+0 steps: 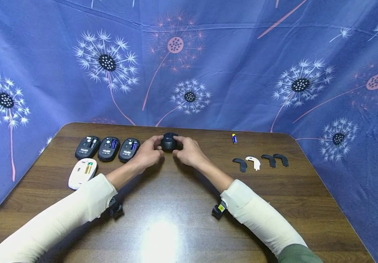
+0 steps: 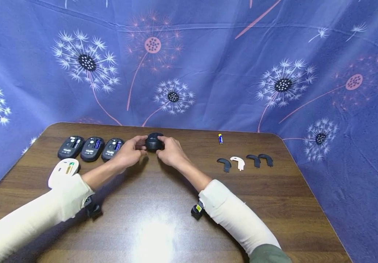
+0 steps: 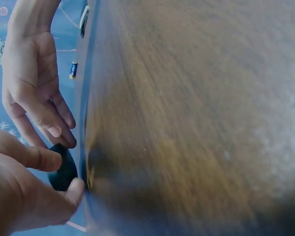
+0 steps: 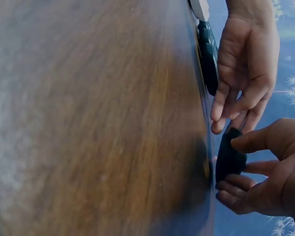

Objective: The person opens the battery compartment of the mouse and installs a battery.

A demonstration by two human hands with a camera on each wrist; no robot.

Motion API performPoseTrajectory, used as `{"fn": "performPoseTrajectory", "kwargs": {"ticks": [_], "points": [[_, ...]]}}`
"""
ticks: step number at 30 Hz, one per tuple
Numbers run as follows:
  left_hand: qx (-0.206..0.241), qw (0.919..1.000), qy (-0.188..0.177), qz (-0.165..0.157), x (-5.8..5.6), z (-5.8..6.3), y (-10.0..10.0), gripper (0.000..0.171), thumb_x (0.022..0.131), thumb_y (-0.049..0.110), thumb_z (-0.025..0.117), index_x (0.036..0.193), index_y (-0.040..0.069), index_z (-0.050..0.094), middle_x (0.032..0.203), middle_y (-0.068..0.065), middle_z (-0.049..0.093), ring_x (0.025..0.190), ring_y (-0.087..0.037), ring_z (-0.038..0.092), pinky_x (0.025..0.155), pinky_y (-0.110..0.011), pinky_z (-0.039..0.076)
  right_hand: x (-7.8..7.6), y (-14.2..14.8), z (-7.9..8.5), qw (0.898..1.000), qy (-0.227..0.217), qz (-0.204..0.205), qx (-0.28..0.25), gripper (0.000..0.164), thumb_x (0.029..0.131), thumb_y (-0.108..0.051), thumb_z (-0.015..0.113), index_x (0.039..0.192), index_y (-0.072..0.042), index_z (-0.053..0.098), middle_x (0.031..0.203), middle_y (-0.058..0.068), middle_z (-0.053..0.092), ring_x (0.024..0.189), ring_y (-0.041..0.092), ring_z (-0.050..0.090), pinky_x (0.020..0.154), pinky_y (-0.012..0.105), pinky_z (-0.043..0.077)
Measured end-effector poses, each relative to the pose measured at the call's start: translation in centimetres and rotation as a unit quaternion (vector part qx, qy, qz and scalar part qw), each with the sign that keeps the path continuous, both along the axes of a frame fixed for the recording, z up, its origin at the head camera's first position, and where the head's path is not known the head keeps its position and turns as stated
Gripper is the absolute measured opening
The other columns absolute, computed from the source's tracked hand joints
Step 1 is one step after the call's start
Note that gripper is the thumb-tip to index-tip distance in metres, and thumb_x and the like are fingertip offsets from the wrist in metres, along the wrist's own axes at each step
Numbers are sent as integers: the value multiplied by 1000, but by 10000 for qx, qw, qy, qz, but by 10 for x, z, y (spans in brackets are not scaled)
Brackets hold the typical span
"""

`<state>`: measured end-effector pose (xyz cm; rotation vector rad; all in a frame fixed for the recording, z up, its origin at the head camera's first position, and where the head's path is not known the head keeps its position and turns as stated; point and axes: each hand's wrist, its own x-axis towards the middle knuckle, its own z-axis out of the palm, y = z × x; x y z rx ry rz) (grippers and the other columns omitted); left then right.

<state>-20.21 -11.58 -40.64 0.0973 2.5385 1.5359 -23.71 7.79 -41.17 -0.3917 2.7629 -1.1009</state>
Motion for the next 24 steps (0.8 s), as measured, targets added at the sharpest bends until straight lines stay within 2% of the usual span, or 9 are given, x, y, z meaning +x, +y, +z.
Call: {"fn": "performPoseTrajectory", "kwargs": {"ticks": [2, 4, 11, 16, 24], "points": [[112, 9999, -19, 71, 1, 0, 0, 70, 102, -6, 57, 171, 1, 43, 160, -26, 60, 140, -36, 62, 116, -42, 54, 6, 1, 5, 9999, 118, -68, -72, 65, 98, -7, 79, 161, -10, 62, 155, 17, 71, 149, 34, 64, 129, 50, 52], [243, 9996, -18, 133, 2, 0, -1, 70, 102, -7, 58, 170, 2, 44, 158, -25, 62, 138, -35, 64, 114, -39, 55, 14, 2, 12, 9996, 135, -144, -200, 64, 98, -6, 81, 160, -12, 65, 149, 15, 76, 144, 33, 69, 128, 50, 54], [589, 9979, 65, 244, 8, 1, -2, 66, 103, -8, 65, 167, 0, 49, 156, -26, 65, 142, -39, 66, 124, -48, 57, 17, 8, 11, 9969, 402, -106, -664, 55, 99, -11, 85, 153, -12, 71, 136, 14, 81, 127, 32, 79, 117, 46, 62], [623, 9975, 182, 280, 14, 3, -3, 64, 104, -5, 69, 165, 1, 52, 153, -27, 66, 140, -39, 67, 123, -48, 58, 19, 12, 12, 9946, 514, -60, -903, 51, 100, -13, 86, 149, -11, 73, 132, 16, 81, 121, 33, 81, 112, 45, 65], [565, 9970, 421, 310, 21, 5, -5, 53, 106, -1, 71, 158, 1, 60, 141, -25, 73, 131, -36, 71, 116, -43, 62, 23, 18, 13, 9931, 745, 82, -902, 45, 101, -18, 86, 146, -14, 77, 125, 15, 82, 114, 31, 81, 106, 43, 68]]}}
